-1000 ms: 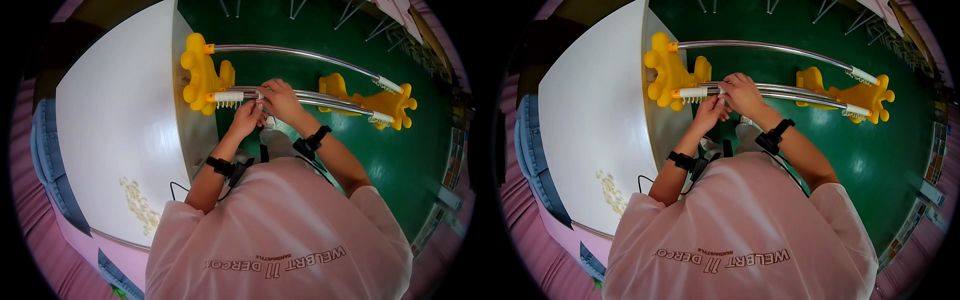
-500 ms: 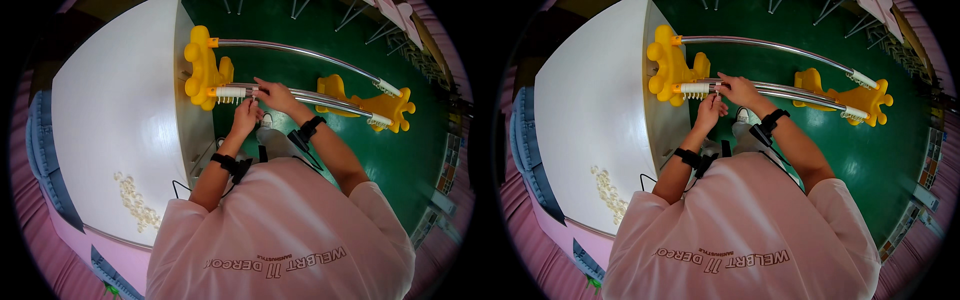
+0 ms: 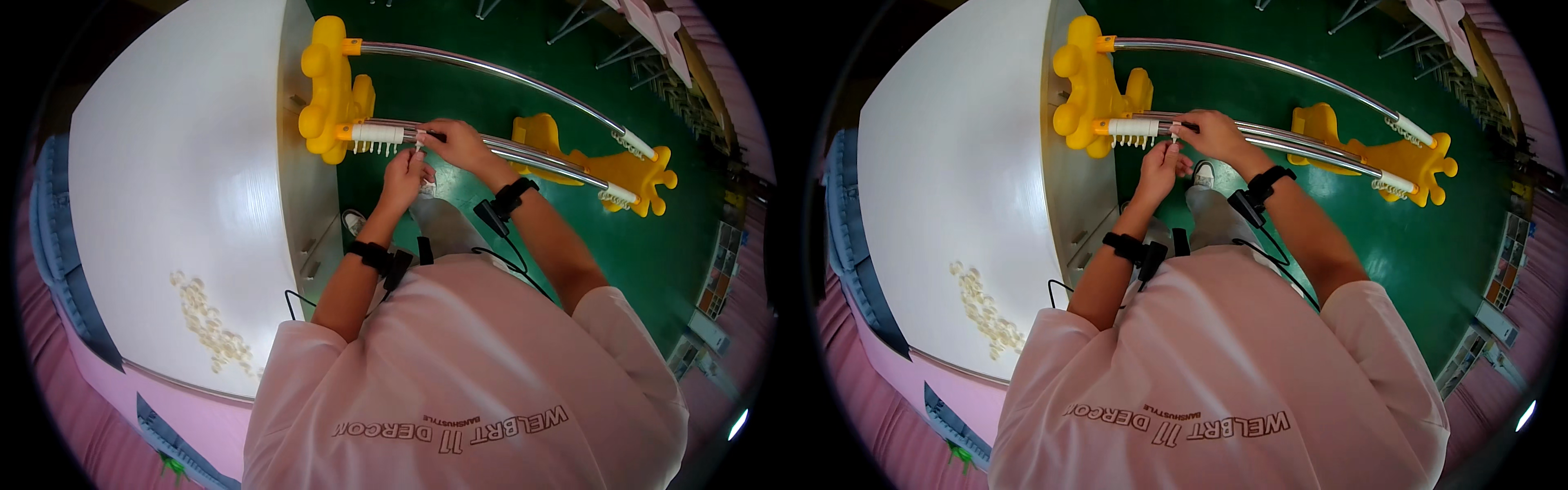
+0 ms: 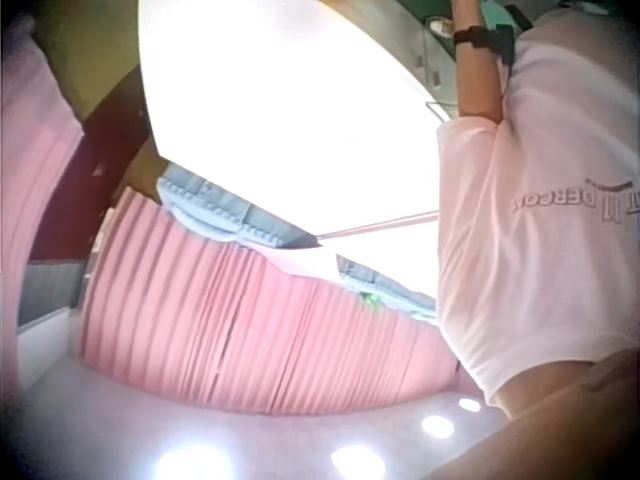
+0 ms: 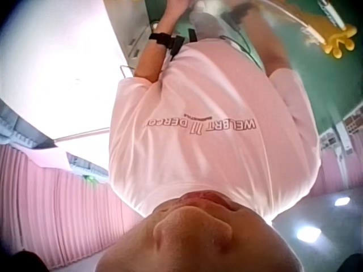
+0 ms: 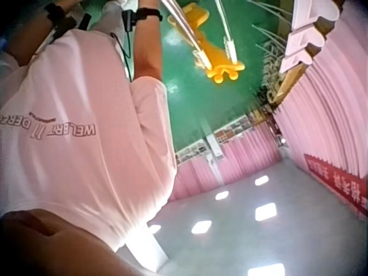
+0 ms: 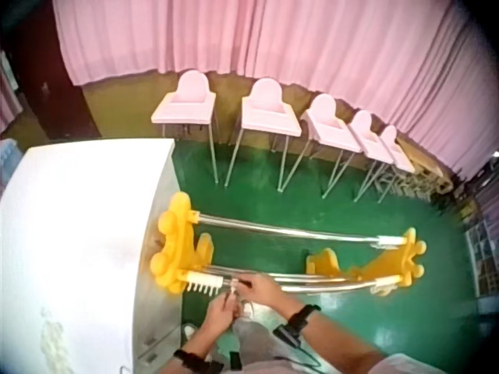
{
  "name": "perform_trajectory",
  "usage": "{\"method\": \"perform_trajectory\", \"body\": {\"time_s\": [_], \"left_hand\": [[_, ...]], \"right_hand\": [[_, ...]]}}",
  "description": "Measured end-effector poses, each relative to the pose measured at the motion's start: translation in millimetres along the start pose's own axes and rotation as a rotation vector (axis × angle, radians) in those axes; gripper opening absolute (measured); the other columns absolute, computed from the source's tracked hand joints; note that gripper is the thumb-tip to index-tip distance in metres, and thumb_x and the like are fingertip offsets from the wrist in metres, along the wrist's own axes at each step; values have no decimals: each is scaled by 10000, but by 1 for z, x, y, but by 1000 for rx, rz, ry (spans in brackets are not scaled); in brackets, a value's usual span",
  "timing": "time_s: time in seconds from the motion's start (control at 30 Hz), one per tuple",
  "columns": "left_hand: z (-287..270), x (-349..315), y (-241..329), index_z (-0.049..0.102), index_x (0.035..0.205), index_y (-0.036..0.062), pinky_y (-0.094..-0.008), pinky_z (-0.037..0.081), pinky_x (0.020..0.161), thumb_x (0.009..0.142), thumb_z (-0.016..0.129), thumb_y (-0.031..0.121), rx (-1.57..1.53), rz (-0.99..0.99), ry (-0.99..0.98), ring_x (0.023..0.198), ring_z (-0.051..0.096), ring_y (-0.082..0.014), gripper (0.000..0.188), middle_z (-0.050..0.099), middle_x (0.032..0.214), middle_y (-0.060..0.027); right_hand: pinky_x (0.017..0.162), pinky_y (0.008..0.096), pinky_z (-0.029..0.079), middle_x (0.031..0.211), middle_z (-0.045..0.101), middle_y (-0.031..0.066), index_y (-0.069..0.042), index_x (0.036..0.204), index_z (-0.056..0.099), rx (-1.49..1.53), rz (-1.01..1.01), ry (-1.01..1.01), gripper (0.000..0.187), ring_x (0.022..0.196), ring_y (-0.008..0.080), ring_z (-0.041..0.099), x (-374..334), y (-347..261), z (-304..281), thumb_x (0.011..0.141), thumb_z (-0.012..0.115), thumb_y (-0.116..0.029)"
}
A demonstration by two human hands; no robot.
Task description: The person picks up several white S-shaped plastic pieces from the floor by hand and then organizes them on a yellow rack attached to a white cabinet.
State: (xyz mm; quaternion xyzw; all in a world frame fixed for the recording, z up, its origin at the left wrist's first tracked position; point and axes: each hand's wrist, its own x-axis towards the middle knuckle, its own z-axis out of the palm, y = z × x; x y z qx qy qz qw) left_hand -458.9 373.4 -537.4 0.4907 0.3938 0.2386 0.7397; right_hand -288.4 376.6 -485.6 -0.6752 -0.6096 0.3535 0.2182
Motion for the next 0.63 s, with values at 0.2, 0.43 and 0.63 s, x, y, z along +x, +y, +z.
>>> {"method": "perform_trajectory", "body": {"time_s": [0.2,0.43,0.63], "left_hand": [[1,-3,-13,515,1097,-38,-264,487,569,1030,392,297,-236,18,162,641,627,-141,363,645,773,-102],[-19,-20,-5,567,1023,-16,-281,482,533,994,453,421,-203,-110,333,600,607,-134,453,650,760,-95],[-122,-131,77,652,992,52,-236,470,563,942,584,323,240,-169,-130,614,578,-98,284,652,766,-23]], "right_hand": [[753,387,539,881,711,112,-182,1118,697,-312,225,-34,509,857,316,675,-1,-47,3,804,624,-575],[792,405,527,917,703,131,-148,1073,704,-362,218,-38,547,902,324,664,0,-52,9,803,600,-612],[815,373,533,1009,698,130,-107,1127,680,-30,25,79,481,937,272,677,13,-10,43,892,542,-503]]}}
